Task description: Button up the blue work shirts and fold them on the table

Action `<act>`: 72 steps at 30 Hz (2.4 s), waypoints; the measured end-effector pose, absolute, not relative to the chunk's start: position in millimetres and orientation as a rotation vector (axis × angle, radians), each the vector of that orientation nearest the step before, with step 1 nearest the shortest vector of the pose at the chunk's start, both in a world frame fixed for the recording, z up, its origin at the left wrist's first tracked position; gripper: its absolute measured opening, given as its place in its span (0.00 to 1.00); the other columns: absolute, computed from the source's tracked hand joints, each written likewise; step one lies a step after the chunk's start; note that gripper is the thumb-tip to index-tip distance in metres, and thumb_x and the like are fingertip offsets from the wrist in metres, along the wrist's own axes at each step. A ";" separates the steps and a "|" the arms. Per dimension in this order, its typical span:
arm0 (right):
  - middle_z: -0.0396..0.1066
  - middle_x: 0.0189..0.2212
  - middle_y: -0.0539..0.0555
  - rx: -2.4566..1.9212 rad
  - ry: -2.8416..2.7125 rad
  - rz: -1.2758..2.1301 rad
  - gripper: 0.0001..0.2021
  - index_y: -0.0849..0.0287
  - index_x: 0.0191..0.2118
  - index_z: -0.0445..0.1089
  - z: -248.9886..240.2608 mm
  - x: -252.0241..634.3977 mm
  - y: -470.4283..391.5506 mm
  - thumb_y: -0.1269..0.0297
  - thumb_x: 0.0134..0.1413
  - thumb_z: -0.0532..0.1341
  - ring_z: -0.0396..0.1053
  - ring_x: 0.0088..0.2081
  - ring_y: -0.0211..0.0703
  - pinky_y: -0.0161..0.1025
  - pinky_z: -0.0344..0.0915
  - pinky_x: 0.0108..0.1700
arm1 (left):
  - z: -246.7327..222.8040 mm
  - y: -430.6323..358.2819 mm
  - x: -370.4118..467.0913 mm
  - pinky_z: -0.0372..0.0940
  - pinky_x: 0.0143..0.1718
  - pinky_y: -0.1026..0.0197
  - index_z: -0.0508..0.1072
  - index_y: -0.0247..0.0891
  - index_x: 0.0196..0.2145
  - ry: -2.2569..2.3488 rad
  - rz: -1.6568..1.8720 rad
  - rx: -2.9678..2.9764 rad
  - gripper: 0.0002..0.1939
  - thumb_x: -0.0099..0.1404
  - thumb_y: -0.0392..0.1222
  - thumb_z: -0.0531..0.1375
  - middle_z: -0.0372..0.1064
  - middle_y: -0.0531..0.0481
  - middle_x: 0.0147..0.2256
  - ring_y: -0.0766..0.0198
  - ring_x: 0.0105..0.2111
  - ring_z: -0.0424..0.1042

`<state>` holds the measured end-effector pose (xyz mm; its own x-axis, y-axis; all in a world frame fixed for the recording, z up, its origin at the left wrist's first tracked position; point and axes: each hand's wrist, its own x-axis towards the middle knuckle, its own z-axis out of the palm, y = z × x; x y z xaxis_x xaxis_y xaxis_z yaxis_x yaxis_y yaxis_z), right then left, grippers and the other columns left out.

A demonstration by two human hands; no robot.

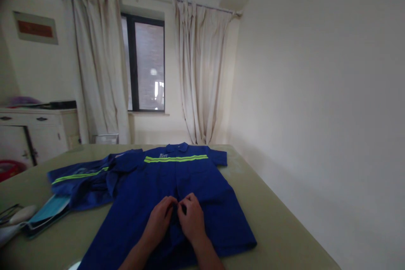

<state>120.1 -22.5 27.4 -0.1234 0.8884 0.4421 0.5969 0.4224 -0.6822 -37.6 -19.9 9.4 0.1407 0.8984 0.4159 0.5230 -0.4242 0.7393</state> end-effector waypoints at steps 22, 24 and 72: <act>0.71 0.40 0.53 -1.470 -1.867 0.372 0.06 0.55 0.35 0.74 24.7 117.1 -20.7 0.72 0.56 0.60 0.74 0.41 0.45 0.37 0.65 0.44 | 14.3 -17.6 -40.5 0.69 0.46 0.56 0.75 0.40 0.40 1.255 1.283 1.702 0.10 0.62 0.43 0.59 0.79 0.47 0.38 0.55 0.41 0.78; 0.71 0.41 0.52 -1.469 -1.910 0.339 0.07 0.55 0.36 0.73 25.2 116.9 -21.8 0.72 0.57 0.60 0.73 0.42 0.44 0.35 0.65 0.44 | 14.5 -17.5 -40.3 0.69 0.45 0.57 0.75 0.40 0.40 1.256 1.270 1.714 0.10 0.63 0.45 0.59 0.79 0.48 0.38 0.56 0.40 0.78; 0.70 0.41 0.50 -1.483 -2.042 0.297 0.06 0.53 0.38 0.75 22.9 115.0 -22.4 0.71 0.59 0.61 0.73 0.41 0.40 0.33 0.64 0.42 | 1.5 -14.4 -42.6 0.62 0.51 0.55 0.77 0.40 0.38 1.646 0.936 2.029 0.13 0.69 0.38 0.52 0.72 0.45 0.43 0.55 0.46 0.70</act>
